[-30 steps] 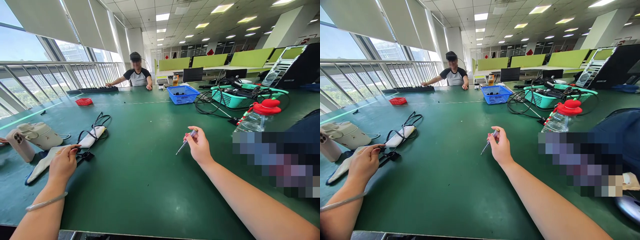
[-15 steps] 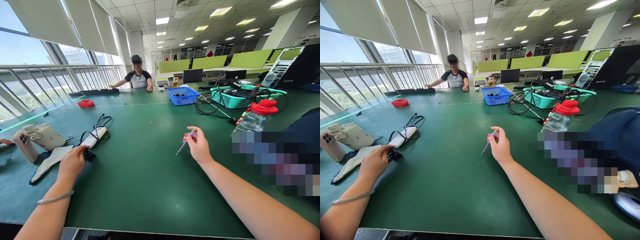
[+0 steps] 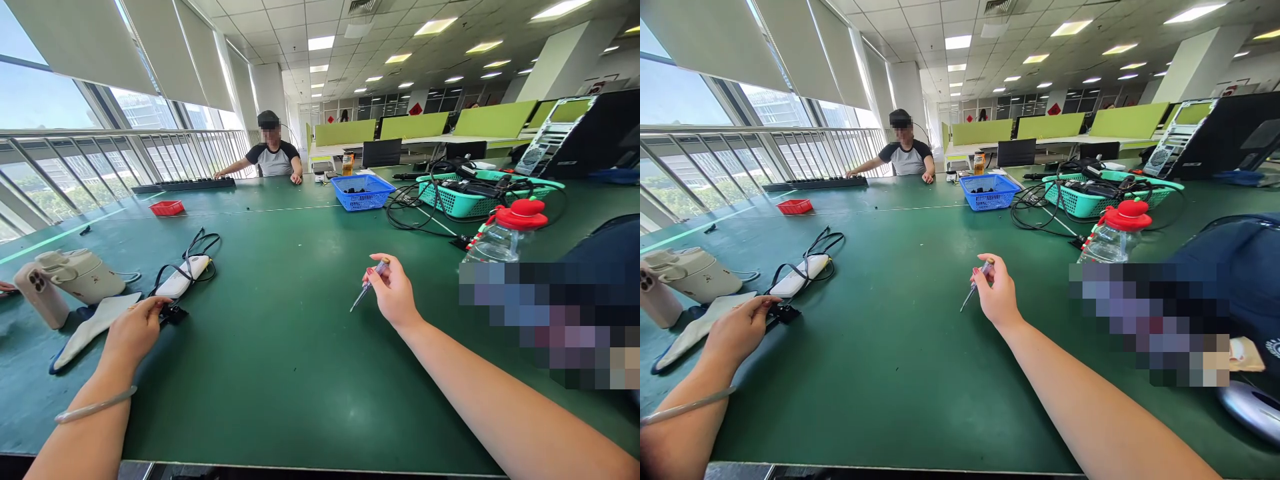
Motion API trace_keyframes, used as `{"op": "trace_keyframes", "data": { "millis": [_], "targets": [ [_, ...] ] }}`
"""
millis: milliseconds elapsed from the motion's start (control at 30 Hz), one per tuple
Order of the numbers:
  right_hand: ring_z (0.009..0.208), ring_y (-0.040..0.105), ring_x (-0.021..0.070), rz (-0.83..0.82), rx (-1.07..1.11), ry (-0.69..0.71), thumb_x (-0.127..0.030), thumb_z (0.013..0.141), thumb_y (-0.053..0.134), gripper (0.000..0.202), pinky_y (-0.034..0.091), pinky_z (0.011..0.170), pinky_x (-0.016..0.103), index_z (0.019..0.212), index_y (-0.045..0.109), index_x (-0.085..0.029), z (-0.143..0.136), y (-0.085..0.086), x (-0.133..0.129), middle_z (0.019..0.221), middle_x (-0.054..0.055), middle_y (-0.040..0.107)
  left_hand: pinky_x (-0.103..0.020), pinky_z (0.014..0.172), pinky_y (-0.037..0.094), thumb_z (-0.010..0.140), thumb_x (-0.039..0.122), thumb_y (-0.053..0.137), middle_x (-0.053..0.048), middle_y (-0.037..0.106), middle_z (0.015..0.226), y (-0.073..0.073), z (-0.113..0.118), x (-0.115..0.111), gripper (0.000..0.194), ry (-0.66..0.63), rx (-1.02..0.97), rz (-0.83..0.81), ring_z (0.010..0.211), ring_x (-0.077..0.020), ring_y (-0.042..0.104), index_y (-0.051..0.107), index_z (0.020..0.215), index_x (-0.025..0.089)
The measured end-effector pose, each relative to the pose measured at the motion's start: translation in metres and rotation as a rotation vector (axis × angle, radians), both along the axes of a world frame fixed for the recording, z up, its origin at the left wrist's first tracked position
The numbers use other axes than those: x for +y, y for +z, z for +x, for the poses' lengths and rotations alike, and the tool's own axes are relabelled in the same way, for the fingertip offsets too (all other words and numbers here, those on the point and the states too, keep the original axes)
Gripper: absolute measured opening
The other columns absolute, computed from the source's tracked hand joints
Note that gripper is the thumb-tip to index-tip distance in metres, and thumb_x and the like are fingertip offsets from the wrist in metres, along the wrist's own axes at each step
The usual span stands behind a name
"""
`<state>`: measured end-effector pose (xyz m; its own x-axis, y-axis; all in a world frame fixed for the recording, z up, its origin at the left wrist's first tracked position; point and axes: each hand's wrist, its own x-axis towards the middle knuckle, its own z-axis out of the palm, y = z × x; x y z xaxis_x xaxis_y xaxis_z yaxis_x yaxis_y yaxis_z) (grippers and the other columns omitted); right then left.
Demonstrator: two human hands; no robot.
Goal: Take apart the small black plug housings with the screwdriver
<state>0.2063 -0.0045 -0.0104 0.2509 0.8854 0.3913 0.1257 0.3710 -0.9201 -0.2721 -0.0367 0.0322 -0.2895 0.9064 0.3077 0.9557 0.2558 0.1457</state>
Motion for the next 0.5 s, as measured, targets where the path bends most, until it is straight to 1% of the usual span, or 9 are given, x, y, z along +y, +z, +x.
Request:
{"op": "trace_keyframes", "data": {
  "millis": [67,167,233,367,500],
  "targets": [
    [0.075,0.068,0.0199,-0.003,-0.003,-0.003,-0.047,0.083,0.064,0.037,0.058,0.076,0.043,0.111,0.056,-0.024,0.0,0.001,-0.001,0.077,-0.002,0.061,-0.04,0.087,0.052,0.092,0.028,0.035,-0.011,0.075,0.111,0.001,0.001,0.0,0.041,-0.031,-0.003,0.0,0.106,-0.0291,0.065,0.072,0.108,0.02],
    [0.076,0.068,0.0201,-0.007,-0.004,0.0,-0.048,0.083,0.065,0.037,0.058,0.075,0.043,0.11,0.056,-0.025,-0.001,0.001,-0.002,0.077,-0.002,0.061,-0.037,0.088,0.052,0.091,0.028,0.036,-0.009,0.076,0.108,0.0,0.0,0.001,0.039,-0.086,0.012,-0.007,0.103,-0.027,0.067,0.074,0.101,0.022],
    [0.076,0.068,0.0201,-0.014,-0.004,0.003,-0.048,0.082,0.065,0.037,0.058,0.075,0.042,0.11,0.057,-0.025,-0.001,0.001,-0.002,0.078,-0.002,0.062,-0.036,0.087,0.053,0.091,0.03,0.037,-0.008,0.076,0.107,-0.001,-0.003,0.001,0.039,-0.106,0.009,-0.016,0.101,-0.027,0.067,0.074,0.1,0.023],
    [0.075,0.068,0.0196,-0.012,-0.005,0.016,-0.047,0.083,0.065,0.036,0.058,0.076,0.042,0.11,0.057,-0.025,0.0,0.0,-0.001,0.077,-0.002,0.062,-0.038,0.088,0.053,0.091,0.035,0.038,-0.008,0.076,0.108,-0.004,-0.01,0.002,0.041,-0.074,0.006,-0.035,0.101,-0.0282,0.067,0.075,0.102,0.023],
    [0.075,0.068,0.0197,-0.017,-0.008,0.017,-0.047,0.082,0.065,0.036,0.058,0.077,0.043,0.11,0.056,-0.025,0.0,0.0,-0.001,0.077,-0.002,0.062,-0.04,0.088,0.052,0.091,0.036,0.037,-0.009,0.075,0.114,-0.002,-0.011,0.002,0.043,-0.061,0.007,-0.08,0.103,-0.0303,0.068,0.075,0.106,0.022]
  ]
}}
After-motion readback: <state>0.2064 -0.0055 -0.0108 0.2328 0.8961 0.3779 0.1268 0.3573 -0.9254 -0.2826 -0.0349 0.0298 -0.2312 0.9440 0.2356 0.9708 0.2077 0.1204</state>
